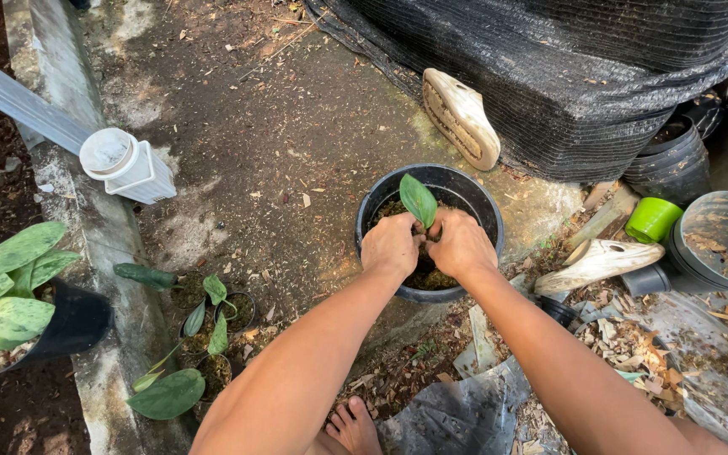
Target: The person pots small plants by hand, placing moss and potting mix into small plastic pots and securing the plant stems.
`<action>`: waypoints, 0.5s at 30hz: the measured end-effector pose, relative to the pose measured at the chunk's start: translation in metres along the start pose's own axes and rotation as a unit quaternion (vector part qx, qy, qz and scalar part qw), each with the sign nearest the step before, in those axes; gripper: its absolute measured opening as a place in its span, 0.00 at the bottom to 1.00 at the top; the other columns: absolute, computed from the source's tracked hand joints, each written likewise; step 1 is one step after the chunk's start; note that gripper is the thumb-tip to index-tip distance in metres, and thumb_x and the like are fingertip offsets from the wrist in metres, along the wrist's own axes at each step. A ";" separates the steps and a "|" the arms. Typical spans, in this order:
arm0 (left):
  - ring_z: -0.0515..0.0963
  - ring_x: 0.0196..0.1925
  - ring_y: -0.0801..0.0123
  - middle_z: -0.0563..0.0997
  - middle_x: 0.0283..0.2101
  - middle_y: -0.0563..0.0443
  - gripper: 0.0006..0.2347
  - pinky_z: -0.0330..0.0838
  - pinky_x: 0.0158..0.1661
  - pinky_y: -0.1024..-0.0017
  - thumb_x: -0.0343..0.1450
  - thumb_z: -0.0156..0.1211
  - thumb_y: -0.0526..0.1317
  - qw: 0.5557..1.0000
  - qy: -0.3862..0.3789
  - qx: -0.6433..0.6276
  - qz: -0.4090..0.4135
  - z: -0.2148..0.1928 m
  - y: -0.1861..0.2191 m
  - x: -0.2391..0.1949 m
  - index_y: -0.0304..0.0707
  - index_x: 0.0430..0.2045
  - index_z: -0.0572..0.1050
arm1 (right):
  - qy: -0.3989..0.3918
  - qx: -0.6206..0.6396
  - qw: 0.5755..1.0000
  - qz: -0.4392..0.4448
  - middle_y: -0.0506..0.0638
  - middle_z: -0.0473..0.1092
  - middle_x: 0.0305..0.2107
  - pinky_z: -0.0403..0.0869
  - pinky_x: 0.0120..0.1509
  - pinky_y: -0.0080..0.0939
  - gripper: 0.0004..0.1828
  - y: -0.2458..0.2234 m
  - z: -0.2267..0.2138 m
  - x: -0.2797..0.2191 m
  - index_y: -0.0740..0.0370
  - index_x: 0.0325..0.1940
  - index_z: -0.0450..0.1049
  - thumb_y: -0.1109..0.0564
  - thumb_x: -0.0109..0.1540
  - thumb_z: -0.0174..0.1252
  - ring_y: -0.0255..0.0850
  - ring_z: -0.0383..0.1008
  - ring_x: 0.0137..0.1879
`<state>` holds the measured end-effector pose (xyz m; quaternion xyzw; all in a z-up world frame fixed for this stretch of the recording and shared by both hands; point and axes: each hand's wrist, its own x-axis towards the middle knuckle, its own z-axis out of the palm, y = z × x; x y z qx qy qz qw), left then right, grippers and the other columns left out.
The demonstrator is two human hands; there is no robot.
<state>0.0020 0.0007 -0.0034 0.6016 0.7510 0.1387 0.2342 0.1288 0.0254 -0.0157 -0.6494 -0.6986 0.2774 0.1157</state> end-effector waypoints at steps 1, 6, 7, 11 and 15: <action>0.84 0.44 0.50 0.84 0.38 0.44 0.07 0.77 0.44 0.55 0.70 0.64 0.39 1.000 0.006 0.001 0.004 0.001 0.000 0.000 0.49 0.39 0.82 | 0.021 0.011 1.000 -0.017 0.57 0.74 0.51 0.72 0.60 0.54 0.19 0.003 0.001 0.000 0.54 0.47 0.80 0.56 0.53 0.70 0.55 0.73 0.58; 0.83 0.44 0.48 0.84 0.38 0.41 0.07 0.76 0.44 0.54 0.69 0.65 0.39 0.999 0.030 0.011 0.013 0.004 -0.001 -0.003 0.47 0.39 0.82 | 0.016 0.007 0.999 -0.028 0.56 0.73 0.52 0.71 0.64 0.50 0.15 0.013 0.010 0.009 0.54 0.45 0.83 0.56 0.53 0.69 0.52 0.73 0.60; 0.83 0.44 0.48 0.84 0.38 0.40 0.07 0.76 0.45 0.54 0.69 0.65 0.39 0.999 0.033 0.012 0.018 0.004 -0.002 -0.004 0.47 0.39 0.82 | 0.007 0.007 1.000 -0.024 0.55 0.74 0.52 0.72 0.65 0.50 0.15 0.015 0.011 0.010 0.53 0.44 0.83 0.56 0.53 0.69 0.52 0.73 0.60; 0.83 0.44 0.48 0.84 0.38 0.40 0.06 0.76 0.45 0.54 0.69 0.65 0.38 0.999 0.040 0.011 0.034 0.004 -0.001 -0.005 0.46 0.38 0.82 | -0.016 -0.013 0.997 -0.072 0.57 0.74 0.49 0.71 0.65 0.49 0.16 0.023 0.013 0.021 0.56 0.42 0.84 0.51 0.52 0.72 0.53 0.74 0.58; 0.83 0.44 0.47 0.84 0.38 0.39 0.07 0.76 0.45 0.54 0.68 0.65 0.38 0.999 0.034 -0.003 0.039 0.002 0.000 -0.009 0.49 0.38 0.82 | -0.051 -0.022 0.991 -0.121 0.57 0.74 0.46 0.73 0.62 0.48 0.13 0.031 0.011 0.025 0.56 0.39 0.85 0.52 0.51 0.72 0.52 0.76 0.53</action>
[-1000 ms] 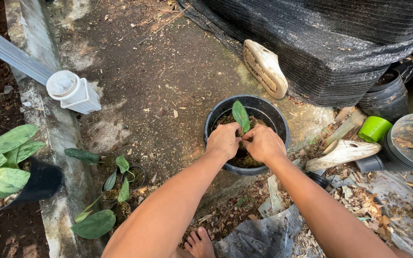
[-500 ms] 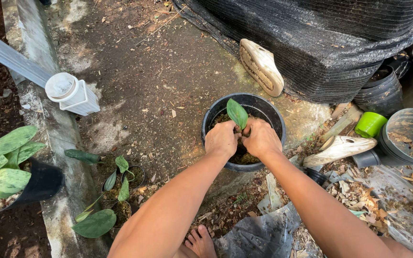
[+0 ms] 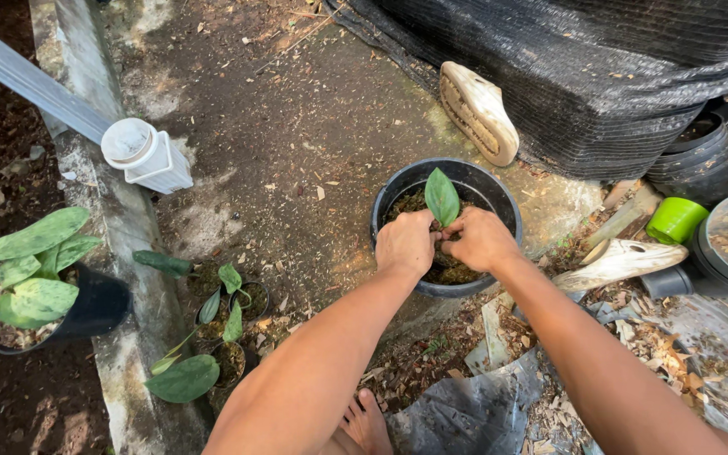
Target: The person pots small plants by hand, placing moss and potting mix into small plastic pots and securing the plant stems.
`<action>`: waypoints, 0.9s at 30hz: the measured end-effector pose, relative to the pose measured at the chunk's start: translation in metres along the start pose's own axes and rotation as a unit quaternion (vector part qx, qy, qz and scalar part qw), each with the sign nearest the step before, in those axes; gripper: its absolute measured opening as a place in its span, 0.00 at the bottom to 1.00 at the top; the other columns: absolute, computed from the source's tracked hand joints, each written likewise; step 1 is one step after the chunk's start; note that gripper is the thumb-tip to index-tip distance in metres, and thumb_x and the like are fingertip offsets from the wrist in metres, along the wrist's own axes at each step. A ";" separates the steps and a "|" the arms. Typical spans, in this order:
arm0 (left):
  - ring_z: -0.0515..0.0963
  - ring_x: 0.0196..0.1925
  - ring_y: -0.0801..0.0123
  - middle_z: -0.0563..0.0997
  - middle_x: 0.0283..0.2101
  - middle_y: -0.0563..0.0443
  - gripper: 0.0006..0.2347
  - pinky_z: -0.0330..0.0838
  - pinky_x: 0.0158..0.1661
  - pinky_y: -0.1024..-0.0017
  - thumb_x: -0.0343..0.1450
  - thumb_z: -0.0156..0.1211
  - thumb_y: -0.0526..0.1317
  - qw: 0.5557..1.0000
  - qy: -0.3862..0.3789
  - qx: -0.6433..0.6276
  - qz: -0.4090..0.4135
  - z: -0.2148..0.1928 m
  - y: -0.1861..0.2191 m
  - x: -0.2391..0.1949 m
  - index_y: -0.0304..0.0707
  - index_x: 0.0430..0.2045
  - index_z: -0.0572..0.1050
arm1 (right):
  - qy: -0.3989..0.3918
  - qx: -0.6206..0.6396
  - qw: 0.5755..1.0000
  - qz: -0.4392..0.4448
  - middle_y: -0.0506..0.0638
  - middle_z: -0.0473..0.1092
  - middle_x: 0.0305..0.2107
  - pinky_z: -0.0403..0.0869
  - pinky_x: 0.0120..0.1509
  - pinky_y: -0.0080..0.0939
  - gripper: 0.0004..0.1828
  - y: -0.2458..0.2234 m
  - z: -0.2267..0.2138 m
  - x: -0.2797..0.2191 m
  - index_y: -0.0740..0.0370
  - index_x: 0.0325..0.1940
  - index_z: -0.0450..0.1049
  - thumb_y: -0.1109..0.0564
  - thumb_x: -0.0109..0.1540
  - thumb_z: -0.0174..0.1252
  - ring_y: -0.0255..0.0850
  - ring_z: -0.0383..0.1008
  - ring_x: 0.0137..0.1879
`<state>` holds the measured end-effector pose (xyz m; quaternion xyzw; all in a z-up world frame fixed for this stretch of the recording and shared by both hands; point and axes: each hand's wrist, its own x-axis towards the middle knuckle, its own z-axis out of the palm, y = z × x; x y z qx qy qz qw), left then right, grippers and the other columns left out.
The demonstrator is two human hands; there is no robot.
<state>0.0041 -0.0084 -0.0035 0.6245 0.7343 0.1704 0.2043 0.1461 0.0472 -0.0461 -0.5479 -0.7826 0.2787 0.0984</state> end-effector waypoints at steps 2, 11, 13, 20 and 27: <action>0.83 0.44 0.47 0.84 0.39 0.40 0.07 0.76 0.44 0.53 0.68 0.65 0.38 1.000 -0.003 0.004 -0.001 -0.001 -0.001 -0.001 0.47 0.38 0.83 | -0.015 0.025 0.999 0.014 0.55 0.75 0.45 0.74 0.59 0.48 0.14 0.002 -0.002 0.000 0.56 0.40 0.85 0.53 0.50 0.72 0.51 0.77 0.50; 0.83 0.42 0.47 0.84 0.37 0.39 0.06 0.76 0.45 0.55 0.68 0.67 0.39 0.999 -0.032 0.007 0.007 -0.003 -0.003 -0.001 0.45 0.36 0.84 | 0.092 0.012 0.995 -0.026 0.59 0.76 0.42 0.74 0.57 0.51 0.20 0.010 0.011 0.005 0.63 0.45 0.81 0.57 0.50 0.74 0.54 0.76 0.51; 0.84 0.42 0.47 0.84 0.37 0.38 0.05 0.76 0.46 0.55 0.68 0.66 0.39 0.999 -0.032 0.017 0.011 -0.003 -0.002 -0.001 0.45 0.35 0.84 | 0.105 0.001 0.994 -0.028 0.60 0.75 0.42 0.73 0.57 0.52 0.18 0.008 0.010 0.003 0.64 0.42 0.82 0.58 0.49 0.74 0.56 0.75 0.52; 0.82 0.44 0.45 0.84 0.38 0.39 0.04 0.75 0.47 0.54 0.69 0.66 0.39 0.999 -0.012 0.053 0.009 0.005 -0.005 0.002 0.41 0.32 0.84 | 0.042 -0.001 0.998 0.036 0.58 0.78 0.41 0.76 0.59 0.49 0.11 0.000 0.008 -0.008 0.60 0.43 0.84 0.61 0.56 0.66 0.53 0.80 0.49; 0.83 0.44 0.46 0.84 0.38 0.39 0.05 0.75 0.46 0.55 0.68 0.66 0.39 0.999 0.005 0.037 0.026 0.008 -0.011 0.004 0.42 0.33 0.85 | -0.066 -0.012 0.996 -0.055 0.61 0.73 0.46 0.70 0.63 0.51 0.14 0.008 -0.010 -0.001 0.56 0.45 0.84 0.52 0.57 0.69 0.56 0.74 0.55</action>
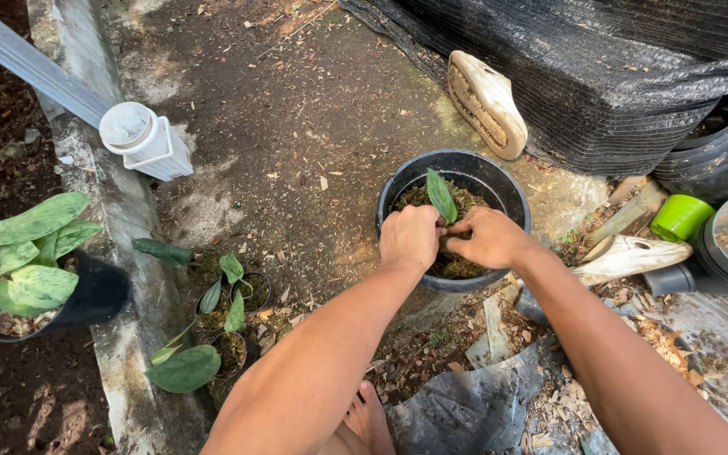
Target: The person pots small plants by hand, placing moss and potting mix into small plastic pots and securing the plant stems.
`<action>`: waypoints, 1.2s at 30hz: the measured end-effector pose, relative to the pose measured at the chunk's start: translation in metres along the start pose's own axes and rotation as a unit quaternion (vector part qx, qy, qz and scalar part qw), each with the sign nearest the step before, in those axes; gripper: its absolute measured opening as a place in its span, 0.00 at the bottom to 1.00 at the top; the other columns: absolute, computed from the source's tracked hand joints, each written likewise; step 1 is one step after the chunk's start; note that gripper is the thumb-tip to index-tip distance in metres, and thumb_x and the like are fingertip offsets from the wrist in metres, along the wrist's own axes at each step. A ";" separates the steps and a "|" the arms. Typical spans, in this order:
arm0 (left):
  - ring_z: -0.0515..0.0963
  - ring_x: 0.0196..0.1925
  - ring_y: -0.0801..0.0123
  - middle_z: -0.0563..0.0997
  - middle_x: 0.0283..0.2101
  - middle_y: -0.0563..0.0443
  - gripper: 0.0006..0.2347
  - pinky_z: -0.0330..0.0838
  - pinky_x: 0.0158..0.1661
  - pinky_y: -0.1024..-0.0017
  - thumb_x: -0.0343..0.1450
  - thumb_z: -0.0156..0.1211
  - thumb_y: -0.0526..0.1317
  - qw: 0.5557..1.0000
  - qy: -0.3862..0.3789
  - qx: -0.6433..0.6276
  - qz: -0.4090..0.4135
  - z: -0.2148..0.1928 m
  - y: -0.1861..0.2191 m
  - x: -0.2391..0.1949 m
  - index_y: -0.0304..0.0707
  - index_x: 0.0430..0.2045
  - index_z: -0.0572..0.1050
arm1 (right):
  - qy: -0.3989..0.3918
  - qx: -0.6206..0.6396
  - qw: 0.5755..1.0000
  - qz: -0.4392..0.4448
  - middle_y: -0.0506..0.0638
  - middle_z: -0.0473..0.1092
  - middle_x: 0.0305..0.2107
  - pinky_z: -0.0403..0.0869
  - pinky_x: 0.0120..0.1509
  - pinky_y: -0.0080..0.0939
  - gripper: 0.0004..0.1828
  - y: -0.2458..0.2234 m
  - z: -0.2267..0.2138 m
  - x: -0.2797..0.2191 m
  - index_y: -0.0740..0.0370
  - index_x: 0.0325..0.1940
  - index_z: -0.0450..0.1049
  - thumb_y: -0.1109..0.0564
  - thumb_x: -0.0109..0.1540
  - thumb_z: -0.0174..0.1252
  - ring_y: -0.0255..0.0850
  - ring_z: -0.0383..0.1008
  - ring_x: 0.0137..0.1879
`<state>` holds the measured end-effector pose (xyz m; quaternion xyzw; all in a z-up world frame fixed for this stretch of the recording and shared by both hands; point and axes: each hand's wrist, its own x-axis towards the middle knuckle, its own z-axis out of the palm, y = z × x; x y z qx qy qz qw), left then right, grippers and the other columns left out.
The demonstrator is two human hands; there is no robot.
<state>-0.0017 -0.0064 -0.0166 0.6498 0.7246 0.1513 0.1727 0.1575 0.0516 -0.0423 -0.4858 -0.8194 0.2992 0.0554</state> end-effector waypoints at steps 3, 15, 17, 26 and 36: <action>0.85 0.44 0.50 0.85 0.38 0.41 0.04 0.77 0.47 0.58 0.68 0.66 0.37 1.000 -0.015 -0.012 -0.006 -0.001 0.000 0.002 0.44 0.33 0.85 | 0.041 -0.015 0.999 0.019 0.62 0.73 0.47 0.71 0.64 0.51 0.15 -0.008 0.004 -0.005 0.57 0.42 0.85 0.49 0.55 0.73 0.56 0.74 0.55; 0.84 0.44 0.49 0.85 0.39 0.40 0.05 0.77 0.46 0.58 0.68 0.66 0.37 1.000 -0.022 0.017 0.013 -0.009 0.007 -0.004 0.45 0.35 0.85 | 0.108 -0.021 0.988 0.111 0.66 0.71 0.48 0.72 0.58 0.56 0.31 -0.004 0.019 0.002 0.58 0.56 0.75 0.53 0.50 0.75 0.61 0.73 0.55; 0.83 0.45 0.47 0.84 0.40 0.39 0.06 0.77 0.46 0.57 0.69 0.66 0.38 0.999 -0.040 0.019 -0.009 -0.006 0.011 -0.003 0.45 0.36 0.85 | 0.024 -0.028 0.986 0.165 0.67 0.74 0.49 0.73 0.62 0.55 0.35 0.000 0.014 0.013 0.58 0.63 0.70 0.47 0.55 0.74 0.59 0.75 0.58; 0.85 0.44 0.50 0.85 0.40 0.41 0.08 0.77 0.47 0.57 0.68 0.67 0.39 0.999 -0.027 -0.038 -0.007 -0.015 0.013 -0.002 0.51 0.39 0.85 | 0.027 0.121 0.972 0.200 0.60 0.81 0.45 0.76 0.60 0.46 0.33 0.005 0.008 0.005 0.62 0.55 0.82 0.42 0.51 0.73 0.48 0.82 0.50; 0.85 0.42 0.50 0.85 0.40 0.43 0.09 0.77 0.45 0.57 0.68 0.68 0.45 0.993 0.023 -0.112 -0.021 -0.049 0.024 -0.010 0.52 0.39 0.85 | 0.002 0.514 0.837 0.185 0.63 0.60 0.67 0.82 0.47 0.52 0.31 -0.002 -0.024 -0.006 0.66 0.65 0.71 0.56 0.58 0.68 0.50 0.66 0.70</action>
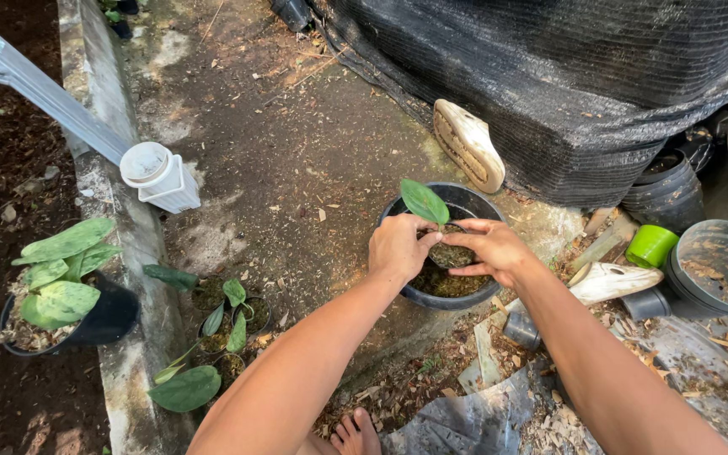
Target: The person pots small plants by hand, placing moss and potting mix into small plastic pots and securing the plant stems.
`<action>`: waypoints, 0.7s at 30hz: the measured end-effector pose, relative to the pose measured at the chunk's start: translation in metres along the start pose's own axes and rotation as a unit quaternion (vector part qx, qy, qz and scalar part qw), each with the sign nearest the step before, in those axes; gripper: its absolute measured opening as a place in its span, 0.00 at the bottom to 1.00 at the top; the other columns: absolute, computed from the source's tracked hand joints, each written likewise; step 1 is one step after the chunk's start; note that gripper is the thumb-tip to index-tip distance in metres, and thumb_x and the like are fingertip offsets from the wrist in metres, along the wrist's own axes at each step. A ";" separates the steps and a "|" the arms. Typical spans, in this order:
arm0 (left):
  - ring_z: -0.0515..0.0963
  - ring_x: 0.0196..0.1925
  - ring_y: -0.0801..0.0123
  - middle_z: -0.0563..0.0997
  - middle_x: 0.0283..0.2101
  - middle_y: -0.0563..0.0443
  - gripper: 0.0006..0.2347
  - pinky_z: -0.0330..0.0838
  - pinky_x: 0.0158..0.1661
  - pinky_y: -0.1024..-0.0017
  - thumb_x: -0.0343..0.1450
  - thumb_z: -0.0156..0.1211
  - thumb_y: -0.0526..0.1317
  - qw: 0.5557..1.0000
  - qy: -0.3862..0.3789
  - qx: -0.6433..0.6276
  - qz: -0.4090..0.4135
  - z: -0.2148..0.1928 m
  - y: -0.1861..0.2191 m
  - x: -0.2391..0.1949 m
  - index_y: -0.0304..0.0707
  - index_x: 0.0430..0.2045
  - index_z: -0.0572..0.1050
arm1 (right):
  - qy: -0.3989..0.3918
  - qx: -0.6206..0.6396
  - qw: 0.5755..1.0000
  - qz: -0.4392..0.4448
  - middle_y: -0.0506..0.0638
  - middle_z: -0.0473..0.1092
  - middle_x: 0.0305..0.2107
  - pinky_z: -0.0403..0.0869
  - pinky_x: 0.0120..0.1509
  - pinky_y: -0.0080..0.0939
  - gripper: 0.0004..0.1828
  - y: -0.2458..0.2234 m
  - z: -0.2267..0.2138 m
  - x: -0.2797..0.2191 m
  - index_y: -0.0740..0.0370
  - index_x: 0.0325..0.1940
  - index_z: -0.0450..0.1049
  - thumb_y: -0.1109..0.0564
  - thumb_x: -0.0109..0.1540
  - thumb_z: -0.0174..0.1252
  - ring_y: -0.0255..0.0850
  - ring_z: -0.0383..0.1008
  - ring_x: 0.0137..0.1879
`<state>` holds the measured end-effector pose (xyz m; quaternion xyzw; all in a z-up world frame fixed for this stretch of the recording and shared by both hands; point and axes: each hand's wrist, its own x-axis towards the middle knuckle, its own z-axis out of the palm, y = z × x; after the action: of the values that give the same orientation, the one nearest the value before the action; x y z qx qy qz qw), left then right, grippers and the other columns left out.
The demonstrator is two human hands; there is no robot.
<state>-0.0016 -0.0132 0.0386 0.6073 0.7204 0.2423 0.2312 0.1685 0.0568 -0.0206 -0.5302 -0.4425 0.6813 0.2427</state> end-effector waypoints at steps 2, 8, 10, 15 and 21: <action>0.85 0.41 0.51 0.86 0.39 0.44 0.09 0.78 0.45 0.58 0.67 0.68 0.45 1.000 0.012 -0.006 0.027 -0.004 0.004 0.000 0.52 0.38 0.85 | -0.042 0.035 0.998 -0.007 0.62 0.58 0.70 0.82 0.46 0.48 0.33 -0.005 -0.001 -0.011 0.65 0.66 0.70 0.54 0.58 0.64 0.49 0.65 0.73; 0.84 0.40 0.50 0.86 0.38 0.45 0.09 0.77 0.42 0.56 0.65 0.69 0.45 0.995 0.035 -0.019 0.094 -0.024 0.021 -0.005 0.52 0.37 0.86 | -0.002 0.074 0.997 -0.008 0.55 0.59 0.69 0.79 0.41 0.37 0.35 -0.024 0.004 -0.033 0.55 0.74 0.58 0.55 0.63 0.58 0.43 0.71 0.55; 0.84 0.39 0.50 0.86 0.38 0.45 0.10 0.77 0.41 0.55 0.64 0.70 0.45 0.995 0.033 -0.021 0.096 -0.030 0.030 -0.010 0.52 0.37 0.85 | 0.034 0.073 0.996 -0.023 0.58 0.62 0.67 0.79 0.39 0.37 0.31 -0.026 0.008 -0.038 0.55 0.72 0.61 0.54 0.64 0.55 0.38 0.72 0.50; 0.84 0.40 0.48 0.85 0.38 0.43 0.10 0.77 0.41 0.54 0.66 0.70 0.48 0.997 0.035 0.006 0.061 -0.042 0.050 -0.021 0.51 0.37 0.84 | 0.064 0.099 0.990 -0.076 0.66 0.63 0.66 0.77 0.33 0.39 0.28 -0.029 0.013 -0.049 0.60 0.70 0.65 0.55 0.65 0.54 0.39 0.72 0.45; 0.86 0.42 0.54 0.87 0.39 0.46 0.11 0.78 0.46 0.57 0.68 0.65 0.49 0.998 0.050 -0.035 0.019 -0.052 0.071 -0.033 0.56 0.42 0.85 | 0.081 0.133 0.983 -0.094 0.64 0.59 0.67 0.79 0.36 0.40 0.27 -0.035 0.012 -0.060 0.59 0.71 0.63 0.55 0.67 0.51 0.40 0.67 0.42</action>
<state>0.0247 -0.0388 0.1247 0.5997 0.7105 0.3017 0.2110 0.1713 0.0216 0.0410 -0.5031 -0.3747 0.6628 0.4089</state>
